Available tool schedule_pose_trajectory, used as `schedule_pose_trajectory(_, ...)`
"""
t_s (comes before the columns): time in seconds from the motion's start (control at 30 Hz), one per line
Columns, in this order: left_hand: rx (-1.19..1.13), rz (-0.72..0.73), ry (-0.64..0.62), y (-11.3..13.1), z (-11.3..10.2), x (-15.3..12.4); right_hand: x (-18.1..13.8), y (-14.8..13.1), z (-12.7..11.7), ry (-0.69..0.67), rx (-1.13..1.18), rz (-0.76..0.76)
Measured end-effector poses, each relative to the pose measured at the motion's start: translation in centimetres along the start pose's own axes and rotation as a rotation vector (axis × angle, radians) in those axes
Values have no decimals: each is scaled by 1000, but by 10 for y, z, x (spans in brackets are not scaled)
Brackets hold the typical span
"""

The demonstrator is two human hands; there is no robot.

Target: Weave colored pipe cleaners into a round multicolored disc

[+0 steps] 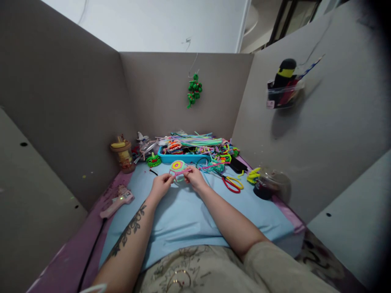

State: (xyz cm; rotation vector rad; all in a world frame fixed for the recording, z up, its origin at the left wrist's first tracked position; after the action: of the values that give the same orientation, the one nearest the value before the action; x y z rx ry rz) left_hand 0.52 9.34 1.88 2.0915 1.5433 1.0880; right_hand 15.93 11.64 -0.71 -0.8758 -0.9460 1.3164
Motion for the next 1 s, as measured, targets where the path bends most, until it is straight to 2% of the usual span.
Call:
schedule_pose_trajectory(0.23, 156, 179, 55, 18, -11, -6, 18, -5, -29, 152, -11, -164)
schedule_pose_trajectory(0.4, 76, 212, 124, 33, -31, -13, 25, -5, -47, 249, 3, -159)
schedule_pose_trajectory(0.53, -33, 241, 123, 40, -39, -18, 26, -9, -49, 246, 26, -198)
schedule_pose_trajectory(0.63, -158, 192, 69, 32, -37, -16, 26, -12, -44, 207, 47, -231)
schedule_pose_trajectory(0.77, -585, 111, -130, 18, -20, -9, 25, -19, -39, 138, 95, -249)
schedule_pose_trajectory(0.8, -669, 74, -122, 12, -19, -6, 24, -22, -38, 123, 98, -251)
schedule_pose_trajectory(0.87, -711, -38, -21, -3, -20, 0, 23, -25, -36, 93, 92, -251)
schedule_pose_trajectory(0.93, -621, -158, 107, -18, -22, 2, 20, -28, -31, 58, 76, -256)
schedule_pose_trajectory(1.0, -547, -197, 121, -21, -15, 2, 16, -29, -24, 19, 50, -271)
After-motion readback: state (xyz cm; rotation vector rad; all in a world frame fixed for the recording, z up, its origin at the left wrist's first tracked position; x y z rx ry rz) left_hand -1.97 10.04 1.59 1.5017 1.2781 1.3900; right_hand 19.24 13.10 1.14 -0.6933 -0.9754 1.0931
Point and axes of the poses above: each hand's wrist, its own x-axis towards the middle knuckle, its own z-axis out of the palm, y = z × x, the point moved 9 cm from there along x, towards the middle knuckle, and after that the axes turned 11 degrees about x, right-handed, at the moved point
